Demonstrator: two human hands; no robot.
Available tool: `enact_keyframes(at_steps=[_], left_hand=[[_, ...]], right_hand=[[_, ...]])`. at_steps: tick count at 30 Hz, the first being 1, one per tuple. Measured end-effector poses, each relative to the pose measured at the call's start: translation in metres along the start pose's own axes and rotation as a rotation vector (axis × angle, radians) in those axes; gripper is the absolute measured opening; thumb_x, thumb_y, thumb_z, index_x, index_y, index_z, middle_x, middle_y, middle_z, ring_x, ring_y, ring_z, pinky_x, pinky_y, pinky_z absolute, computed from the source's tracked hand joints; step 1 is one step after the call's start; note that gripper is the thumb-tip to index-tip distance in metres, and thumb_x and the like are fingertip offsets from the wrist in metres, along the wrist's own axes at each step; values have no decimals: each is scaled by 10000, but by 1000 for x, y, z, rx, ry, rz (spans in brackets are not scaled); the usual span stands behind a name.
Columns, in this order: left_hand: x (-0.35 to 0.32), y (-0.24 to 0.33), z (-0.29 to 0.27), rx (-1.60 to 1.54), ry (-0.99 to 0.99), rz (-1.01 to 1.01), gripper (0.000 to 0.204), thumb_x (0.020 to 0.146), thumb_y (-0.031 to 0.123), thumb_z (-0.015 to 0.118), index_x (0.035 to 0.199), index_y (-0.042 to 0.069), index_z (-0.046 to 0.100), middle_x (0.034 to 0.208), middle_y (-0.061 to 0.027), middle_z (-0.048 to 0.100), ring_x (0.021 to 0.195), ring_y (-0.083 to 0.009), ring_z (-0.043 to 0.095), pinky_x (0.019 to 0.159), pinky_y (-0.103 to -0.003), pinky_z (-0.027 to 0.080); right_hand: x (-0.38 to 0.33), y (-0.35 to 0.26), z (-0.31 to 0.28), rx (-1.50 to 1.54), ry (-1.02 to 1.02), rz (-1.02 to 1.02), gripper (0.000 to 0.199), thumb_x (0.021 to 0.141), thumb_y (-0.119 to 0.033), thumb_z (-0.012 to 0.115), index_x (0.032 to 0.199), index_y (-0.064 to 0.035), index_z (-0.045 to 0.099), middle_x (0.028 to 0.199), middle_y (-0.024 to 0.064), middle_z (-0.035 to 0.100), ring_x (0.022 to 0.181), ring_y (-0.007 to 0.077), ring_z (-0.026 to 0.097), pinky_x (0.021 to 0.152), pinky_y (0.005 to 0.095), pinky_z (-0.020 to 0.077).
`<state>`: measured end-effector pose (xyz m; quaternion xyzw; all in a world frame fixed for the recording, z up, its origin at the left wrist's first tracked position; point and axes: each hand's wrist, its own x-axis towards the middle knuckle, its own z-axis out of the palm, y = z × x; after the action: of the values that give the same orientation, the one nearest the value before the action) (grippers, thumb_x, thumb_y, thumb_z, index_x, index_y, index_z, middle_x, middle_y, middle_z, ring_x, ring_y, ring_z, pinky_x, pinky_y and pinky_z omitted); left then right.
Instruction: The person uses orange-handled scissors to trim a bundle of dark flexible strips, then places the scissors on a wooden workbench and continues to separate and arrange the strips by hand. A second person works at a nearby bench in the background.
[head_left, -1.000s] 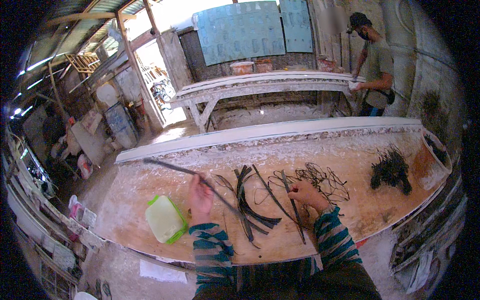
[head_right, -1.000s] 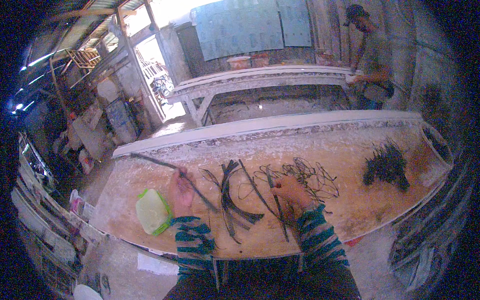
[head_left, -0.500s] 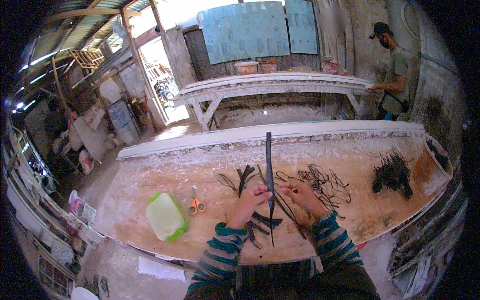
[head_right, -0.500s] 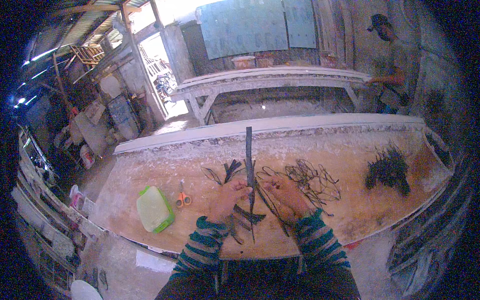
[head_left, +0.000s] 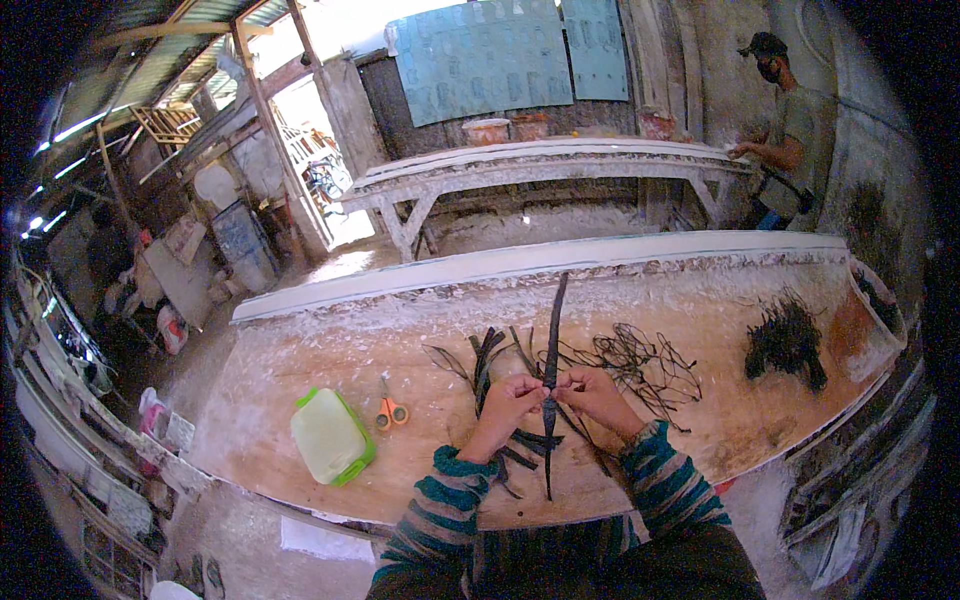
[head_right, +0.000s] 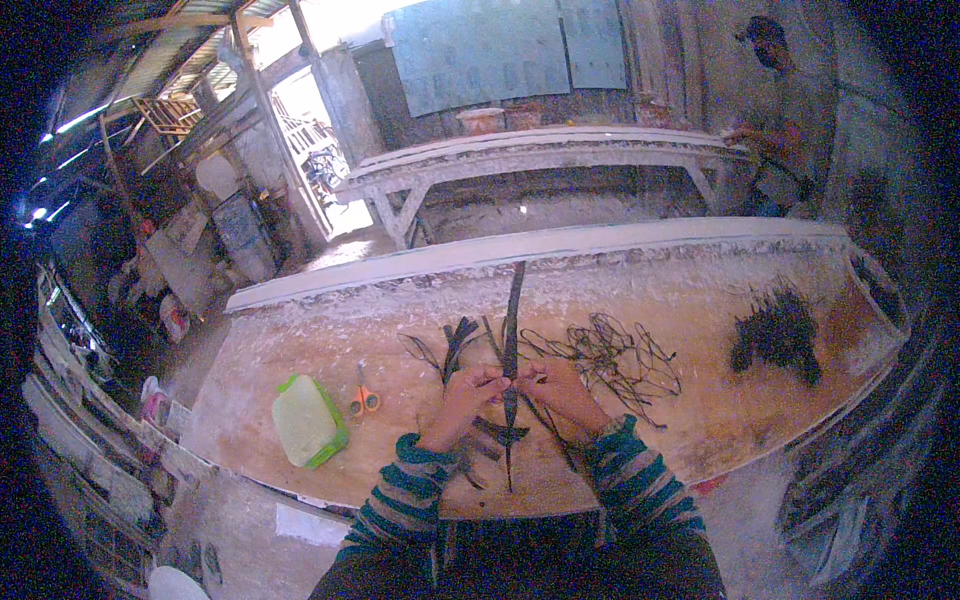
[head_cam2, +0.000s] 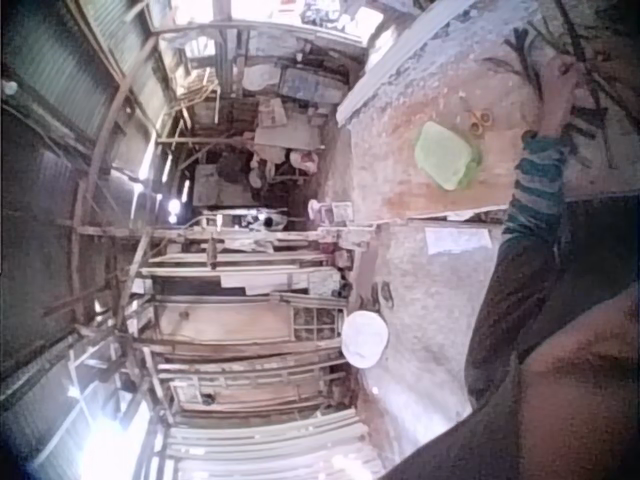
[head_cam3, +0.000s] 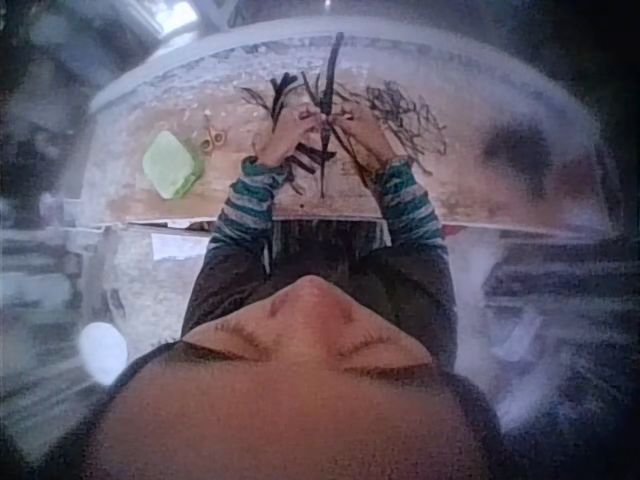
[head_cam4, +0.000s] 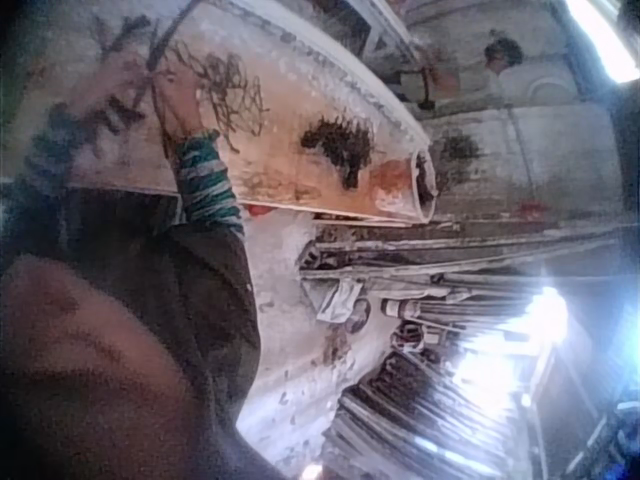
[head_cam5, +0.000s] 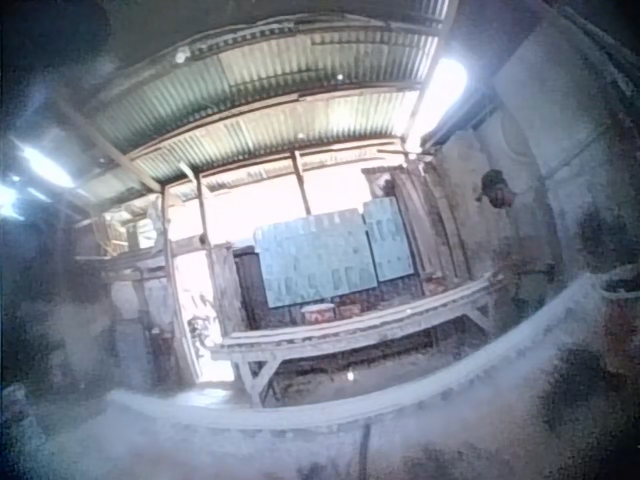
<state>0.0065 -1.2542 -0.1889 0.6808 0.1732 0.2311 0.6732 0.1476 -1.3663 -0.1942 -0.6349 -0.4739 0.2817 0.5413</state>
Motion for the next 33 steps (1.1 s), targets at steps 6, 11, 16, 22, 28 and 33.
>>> enact_keyframes(at_steps=[6, 11, 16, 22, 28, 33], left_hand=[[2, -5, 0, -46, -20, 28, 109, 801, 99, 626, 851, 11, 586, 724, -2, 592, 623, -67, 528, 566, -182, 415], [2, -4, 4, 184, -25, 85, 102, 793, 82, 622, 830, 0, 574, 796, -16, 562, 628, -80, 520, 585, -196, 437], [10, -24, -1, 271, -37, 290, 84, 778, 25, 586, 844, -19, 556, 963, -69, 442, 822, -134, 507, 614, -232, 471], [9, -24, 2, 303, -56, 387, 75, 766, -12, 570, 824, -19, 524, 995, -75, 412, 886, -158, 492, 647, -257, 506], [10, -23, 5, 170, -74, 268, 65, 801, 14, 557, 844, -23, 525, 1014, -71, 403, 800, -139, 529, 566, -237, 506], [7, -13, 5, 211, -45, 234, 98, 799, 24, 589, 796, -23, 504, 930, -62, 424, 723, -118, 531, 525, -223, 508]], right_hand=[[-2, -3, 4, 132, -14, -34, 104, 800, -115, 611, 738, -44, 566, 609, -31, 518, 473, 31, 447, 415, 174, 358], [-2, -2, 5, 56, 35, -45, 95, 757, -53, 603, 684, -46, 543, 607, -36, 506, 516, 34, 445, 451, 187, 360], [-1, 9, 12, 66, 91, -100, 175, 712, -98, 631, 607, -51, 499, 582, -24, 463, 571, 61, 415, 497, 241, 326], [-10, -21, 12, 7, 104, -121, 187, 700, -86, 613, 586, -65, 466, 582, -21, 433, 578, 66, 397, 489, 249, 303], [-5, -4, 7, -108, 124, -175, 132, 695, -102, 617, 618, -26, 540, 605, 2, 507, 588, 81, 461, 509, 251, 353], [0, 9, 2, 18, 92, -70, 118, 700, -125, 632, 698, -7, 620, 663, 34, 585, 625, 99, 531, 543, 255, 414]])
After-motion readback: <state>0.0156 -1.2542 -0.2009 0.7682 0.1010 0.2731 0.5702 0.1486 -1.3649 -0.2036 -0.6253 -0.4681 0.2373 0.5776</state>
